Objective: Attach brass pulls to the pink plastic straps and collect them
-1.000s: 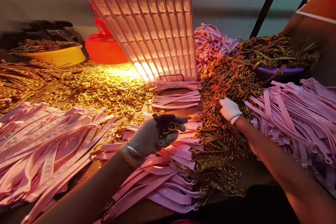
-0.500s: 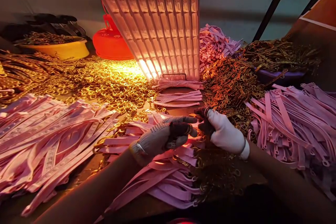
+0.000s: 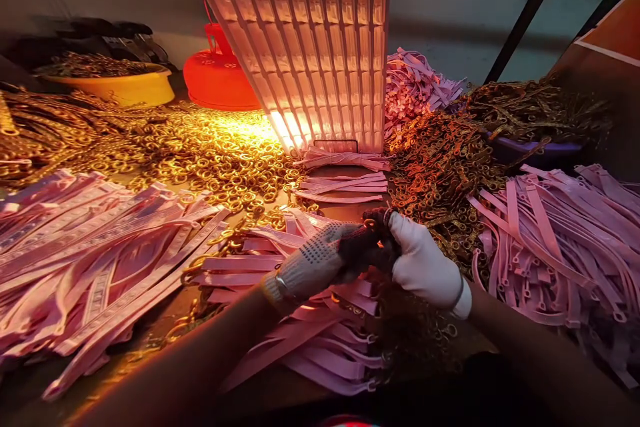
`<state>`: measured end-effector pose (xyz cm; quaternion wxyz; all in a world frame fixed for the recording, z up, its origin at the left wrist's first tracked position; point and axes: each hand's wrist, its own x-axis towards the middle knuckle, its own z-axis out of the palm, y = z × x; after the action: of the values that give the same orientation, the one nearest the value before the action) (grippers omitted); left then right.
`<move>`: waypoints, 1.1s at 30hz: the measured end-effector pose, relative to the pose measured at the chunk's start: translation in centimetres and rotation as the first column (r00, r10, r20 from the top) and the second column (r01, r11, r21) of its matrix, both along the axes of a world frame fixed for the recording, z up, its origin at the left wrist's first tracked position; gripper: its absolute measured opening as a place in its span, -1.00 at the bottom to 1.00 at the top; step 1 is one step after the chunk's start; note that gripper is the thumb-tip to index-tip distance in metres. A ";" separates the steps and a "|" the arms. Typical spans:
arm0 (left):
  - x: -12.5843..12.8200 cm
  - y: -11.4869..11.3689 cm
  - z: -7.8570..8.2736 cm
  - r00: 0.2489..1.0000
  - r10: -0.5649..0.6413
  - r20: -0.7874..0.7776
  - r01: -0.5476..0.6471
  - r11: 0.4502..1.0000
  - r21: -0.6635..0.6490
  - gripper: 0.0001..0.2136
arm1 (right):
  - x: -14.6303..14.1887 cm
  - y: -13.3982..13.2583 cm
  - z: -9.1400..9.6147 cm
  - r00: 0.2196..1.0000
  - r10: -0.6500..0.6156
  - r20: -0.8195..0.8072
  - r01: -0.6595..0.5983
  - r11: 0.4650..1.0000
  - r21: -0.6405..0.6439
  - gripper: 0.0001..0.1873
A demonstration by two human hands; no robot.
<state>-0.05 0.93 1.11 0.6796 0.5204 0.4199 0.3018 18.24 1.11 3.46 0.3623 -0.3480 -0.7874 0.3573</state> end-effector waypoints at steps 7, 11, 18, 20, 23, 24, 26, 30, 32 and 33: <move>0.4 0.9 -0.4 0.976 -0.012 -0.218 0.080 0.949 0.305 -0.63 | -0.1 0.2 0.4 0.930 -0.122 0.347 0.143 0.989 -0.035 -0.66; 0.6 0.4 0.1 0.990 -0.107 0.092 0.107 0.994 0.007 -0.64 | -0.2 0.2 -0.3 0.903 -0.197 0.381 0.207 0.978 0.015 -0.67; 0.4 -1.2 -0.8 0.978 0.172 0.121 -0.165 0.984 -0.068 -0.71 | -0.4 -0.4 -1.6 0.980 -0.115 -0.160 0.066 0.957 -0.284 -0.70; 0.2 -1.6 -0.9 0.975 0.190 0.111 -0.188 0.982 -0.029 -0.68 | -0.1 -0.6 -1.1 0.991 -0.121 -0.056 0.110 0.978 -0.175 -0.72; -0.4 -2.2 -0.8 0.965 0.228 0.127 -0.224 0.974 -0.044 -0.65 | 0.3 -1.1 -0.2 0.961 -0.190 0.202 0.175 0.980 0.093 -0.72; -0.6 -2.5 -0.6 0.963 0.233 0.132 -0.229 0.972 -0.048 -0.65 | 0.4 -1.3 0.1 0.938 -0.202 0.281 0.165 0.975 0.150 -0.70; -0.7 -3.0 -0.2 0.965 0.220 0.145 -0.215 0.975 -0.048 -0.65 | 0.1 -1.9 0.6 0.873 -0.206 0.441 0.131 0.972 0.196 -0.71; -0.3 -4.1 0.4 0.940 0.256 0.226 -0.219 0.960 -0.175 -0.63 | -1.6 -4.0 1.4 0.662 -0.299 0.687 0.152 0.952 0.267 -0.89; 0.0 -4.6 0.2 0.907 0.301 0.295 -0.228 0.939 -0.255 -0.59 | -2.7 -5.2 1.5 0.597 -0.344 0.724 0.117 0.931 0.345 -0.87; 0.0 -4.8 0.1 0.893 0.319 0.316 -0.230 0.930 -0.287 -0.58 | -3.1 -5.8 1.4 0.578 -0.358 0.733 0.102 0.923 0.371 -0.84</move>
<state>-0.09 -3.88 1.24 0.7529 0.3047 0.3926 0.4315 15.11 -4.65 4.83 0.0687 -0.5129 -0.8557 -0.0021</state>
